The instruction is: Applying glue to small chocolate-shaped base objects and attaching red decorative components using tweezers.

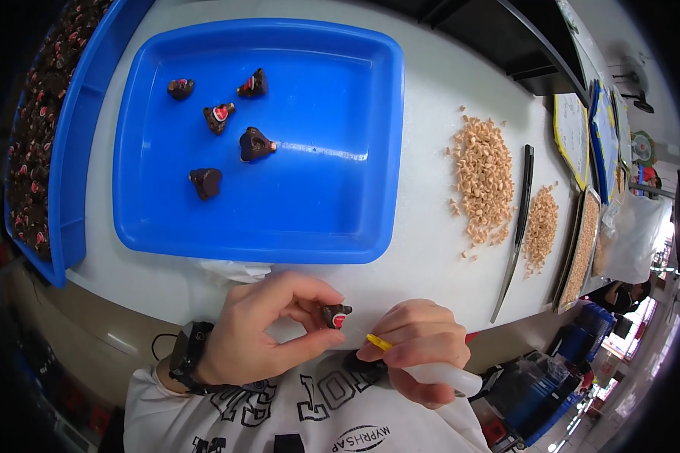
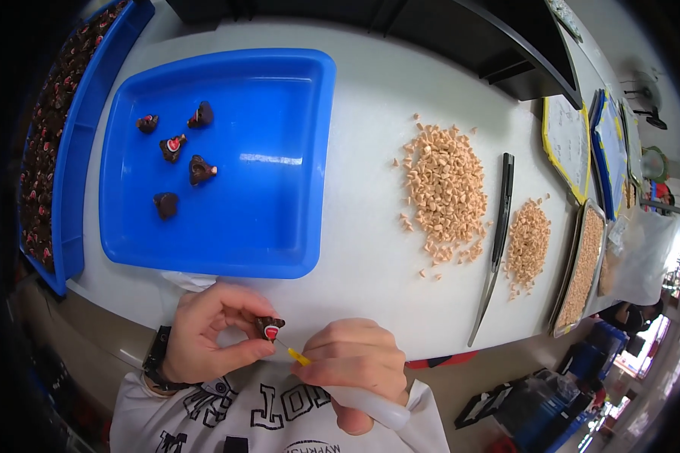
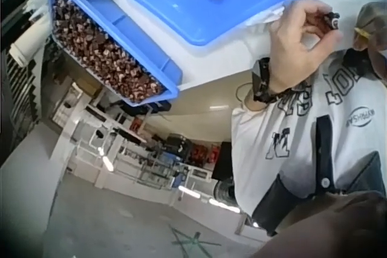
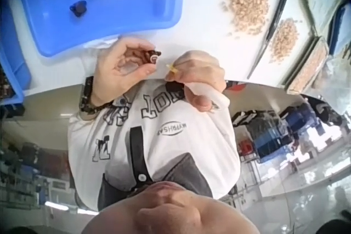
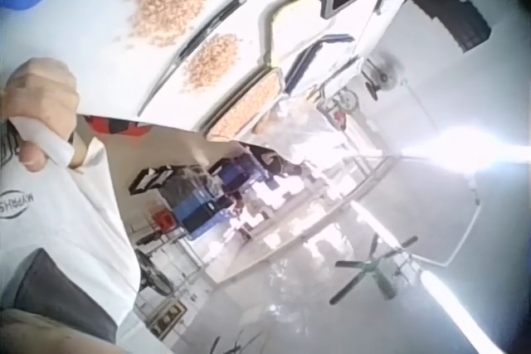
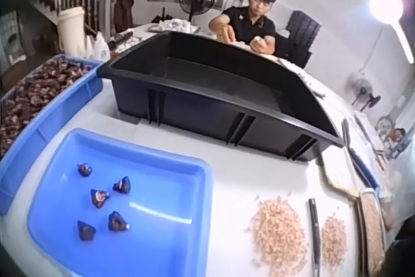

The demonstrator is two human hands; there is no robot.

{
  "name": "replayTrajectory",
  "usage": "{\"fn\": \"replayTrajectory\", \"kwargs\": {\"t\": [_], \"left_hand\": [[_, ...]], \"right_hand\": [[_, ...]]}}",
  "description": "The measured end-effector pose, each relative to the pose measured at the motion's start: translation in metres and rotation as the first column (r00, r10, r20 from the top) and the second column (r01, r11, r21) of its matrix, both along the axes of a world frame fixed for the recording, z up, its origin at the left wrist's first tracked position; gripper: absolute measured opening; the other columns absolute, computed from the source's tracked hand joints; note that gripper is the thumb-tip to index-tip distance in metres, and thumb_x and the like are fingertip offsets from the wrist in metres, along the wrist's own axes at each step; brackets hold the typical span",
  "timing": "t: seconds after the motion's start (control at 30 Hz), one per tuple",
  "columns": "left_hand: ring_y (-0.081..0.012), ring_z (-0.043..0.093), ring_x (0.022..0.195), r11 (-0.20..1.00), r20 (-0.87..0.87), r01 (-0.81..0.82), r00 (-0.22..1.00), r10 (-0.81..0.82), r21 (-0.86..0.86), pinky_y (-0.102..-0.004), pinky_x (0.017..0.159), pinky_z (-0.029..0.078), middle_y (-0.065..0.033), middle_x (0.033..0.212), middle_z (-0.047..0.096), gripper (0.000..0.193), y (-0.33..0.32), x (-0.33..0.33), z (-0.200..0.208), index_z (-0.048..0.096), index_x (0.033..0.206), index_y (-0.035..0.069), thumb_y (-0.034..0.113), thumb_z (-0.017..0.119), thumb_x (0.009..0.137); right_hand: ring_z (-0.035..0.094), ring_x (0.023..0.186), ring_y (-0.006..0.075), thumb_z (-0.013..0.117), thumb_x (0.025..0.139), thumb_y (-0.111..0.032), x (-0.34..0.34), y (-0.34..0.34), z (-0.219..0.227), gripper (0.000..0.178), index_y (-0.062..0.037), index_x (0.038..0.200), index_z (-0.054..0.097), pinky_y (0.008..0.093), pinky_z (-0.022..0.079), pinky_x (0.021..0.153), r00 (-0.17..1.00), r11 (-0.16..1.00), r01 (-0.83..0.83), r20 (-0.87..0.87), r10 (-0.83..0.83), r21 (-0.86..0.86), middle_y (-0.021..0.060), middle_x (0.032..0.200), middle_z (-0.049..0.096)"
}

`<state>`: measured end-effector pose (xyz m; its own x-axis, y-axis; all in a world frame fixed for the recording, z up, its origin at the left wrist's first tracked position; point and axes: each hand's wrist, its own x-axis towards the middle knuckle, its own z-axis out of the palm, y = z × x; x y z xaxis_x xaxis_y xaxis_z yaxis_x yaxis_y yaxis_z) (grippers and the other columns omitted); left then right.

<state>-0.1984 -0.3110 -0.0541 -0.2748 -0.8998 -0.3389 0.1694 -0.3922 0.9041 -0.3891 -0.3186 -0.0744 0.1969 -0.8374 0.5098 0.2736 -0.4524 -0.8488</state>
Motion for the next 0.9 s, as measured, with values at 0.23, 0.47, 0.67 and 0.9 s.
{"fn": "replayTrajectory", "kwargs": {"t": [0.23, 0.47, 0.67, 0.9], "left_hand": [[-0.0145, 0.065, 0.077, 0.983, 0.112, 0.082, 0.992, -0.064, -0.167, -0.0245, 0.07, 0.054, -0.0108, 0.094, 0.064, 0.033, -0.0031, 0.0036, -0.0038, 0.063, 0.107, -0.003, -0.002, 0.072, 0.075], [-0.0167, 0.063, 0.079, 0.969, 0.179, 0.114, 0.981, -0.075, -0.22, -0.0258, 0.067, 0.052, -0.0119, 0.095, 0.063, 0.034, -0.0043, 0.0046, -0.0034, 0.064, 0.11, -0.001, 0.002, 0.071, 0.077], [-0.0168, 0.063, 0.079, 0.972, 0.17, 0.119, 0.982, -0.085, -0.201, -0.0253, 0.067, 0.052, -0.0122, 0.097, 0.063, 0.034, -0.0048, 0.005, -0.0023, 0.063, 0.112, -0.001, 0.002, 0.069, 0.079], [-0.0161, 0.063, 0.079, 0.97, 0.159, 0.125, 0.983, -0.092, -0.208, -0.0251, 0.068, 0.052, -0.0123, 0.099, 0.063, 0.033, -0.005, 0.0057, -0.0019, 0.063, 0.113, -0.002, 0.001, 0.067, 0.08]], "right_hand": [[0.057, 0.05, 0.0247, 0.043, 0.097, -0.037, 0.0007, 0.0017, 0.0027, 0.046, 0.0049, 0.088, 0.056, 0.0316, 0.045, 0.044, 0.997, 0.997, 0.036, -0.075, -0.032, 0.063, 0.016, 0.066, 0.063], [0.057, 0.045, 0.0178, 0.033, 0.097, -0.042, 0.002, -0.0019, 0.0028, 0.045, -0.0043, 0.083, 0.053, 0.0243, 0.042, 0.04, 0.978, 0.995, 0.087, -0.193, -0.077, 0.045, 0.0114, 0.057, 0.063], [0.058, 0.051, 0.025, 0.043, 0.097, -0.037, -0.0004, 0.0014, 0.0031, 0.043, 0.004, 0.088, 0.056, 0.0316, 0.046, 0.045, 0.991, 0.995, 0.05, -0.129, -0.039, 0.086, 0.0165, 0.066, 0.064], [0.059, 0.053, 0.0251, 0.045, 0.097, -0.036, -0.0017, 0.0022, 0.0042, 0.041, 0.0037, 0.09, 0.055, 0.0327, 0.047, 0.047, 0.989, 0.994, 0.045, -0.145, -0.031, 0.095, 0.0169, 0.069, 0.064]]}}
